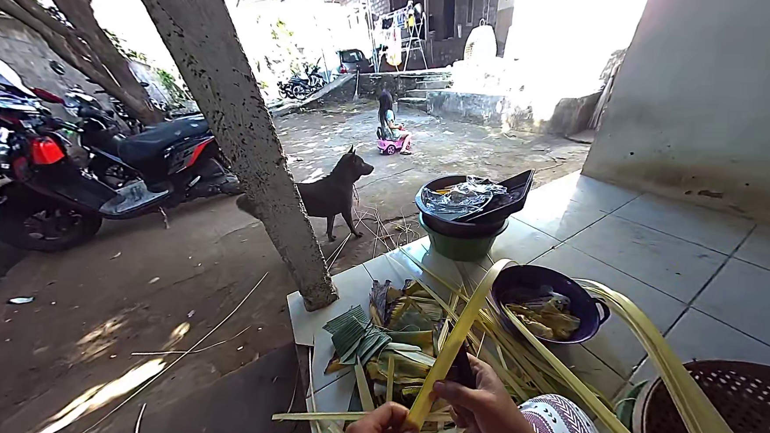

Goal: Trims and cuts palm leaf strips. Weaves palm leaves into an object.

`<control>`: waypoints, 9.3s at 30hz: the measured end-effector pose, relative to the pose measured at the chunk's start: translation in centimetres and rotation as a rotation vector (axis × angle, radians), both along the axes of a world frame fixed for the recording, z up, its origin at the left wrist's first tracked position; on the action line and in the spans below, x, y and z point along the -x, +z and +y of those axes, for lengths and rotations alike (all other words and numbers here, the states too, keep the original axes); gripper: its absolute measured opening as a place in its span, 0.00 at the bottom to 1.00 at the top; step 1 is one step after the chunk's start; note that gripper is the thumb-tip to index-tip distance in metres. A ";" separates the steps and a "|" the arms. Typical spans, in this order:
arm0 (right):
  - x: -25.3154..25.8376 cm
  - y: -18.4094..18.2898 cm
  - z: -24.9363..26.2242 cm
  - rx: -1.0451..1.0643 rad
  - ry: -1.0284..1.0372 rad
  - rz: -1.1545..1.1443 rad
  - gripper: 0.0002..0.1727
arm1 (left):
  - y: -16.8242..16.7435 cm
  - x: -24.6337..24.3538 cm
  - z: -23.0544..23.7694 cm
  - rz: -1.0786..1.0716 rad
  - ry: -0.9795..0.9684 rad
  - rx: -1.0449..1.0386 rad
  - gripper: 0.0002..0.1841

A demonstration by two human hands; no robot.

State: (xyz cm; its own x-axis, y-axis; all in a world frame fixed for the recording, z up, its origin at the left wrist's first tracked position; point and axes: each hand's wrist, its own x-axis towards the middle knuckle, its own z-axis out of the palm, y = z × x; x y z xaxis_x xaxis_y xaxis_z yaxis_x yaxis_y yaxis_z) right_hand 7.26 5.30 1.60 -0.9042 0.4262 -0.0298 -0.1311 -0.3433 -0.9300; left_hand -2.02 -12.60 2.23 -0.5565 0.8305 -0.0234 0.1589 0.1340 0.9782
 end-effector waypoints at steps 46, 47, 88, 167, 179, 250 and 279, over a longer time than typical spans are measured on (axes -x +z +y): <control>-4.8 -8.1 -4.5 -1.104 0.264 -0.415 0.36 | -5.4 -0.8 0.8 0.500 0.007 0.501 0.13; -4.8 -8.1 -4.6 -1.104 0.258 -0.413 0.36 | -5.4 -0.8 0.7 0.490 0.004 0.496 0.13; -6.9 -7.7 -2.6 -0.125 0.399 -0.198 0.32 | -6.8 0.2 -0.7 0.222 -0.004 0.055 0.10; -2.0 -6.4 -0.7 -0.062 0.201 -0.196 0.20 | -7.2 -3.8 2.0 -1.114 0.373 -0.387 0.21; -4.0 -5.2 -2.9 -0.410 0.317 -0.228 0.09 | -3.4 -1.4 2.6 -0.570 0.741 -0.683 0.19; -2.9 -5.1 -9.5 -0.946 0.440 -0.163 0.30 | -6.0 -3.5 -6.8 1.205 0.552 0.266 0.15; -3.5 -4.9 -9.2 -0.783 0.599 -0.241 0.29 | -8.8 -4.9 -6.7 1.061 0.676 0.156 0.12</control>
State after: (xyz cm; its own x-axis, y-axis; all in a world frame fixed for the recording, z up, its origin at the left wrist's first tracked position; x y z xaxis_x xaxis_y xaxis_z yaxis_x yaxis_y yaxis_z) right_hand 10.74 -3.86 -3.29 -0.9823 -0.1169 -0.1464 0.0835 0.4262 -0.9008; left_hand 2.91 -19.33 -6.52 -0.6722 0.4025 0.6215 0.7076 0.5963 0.3791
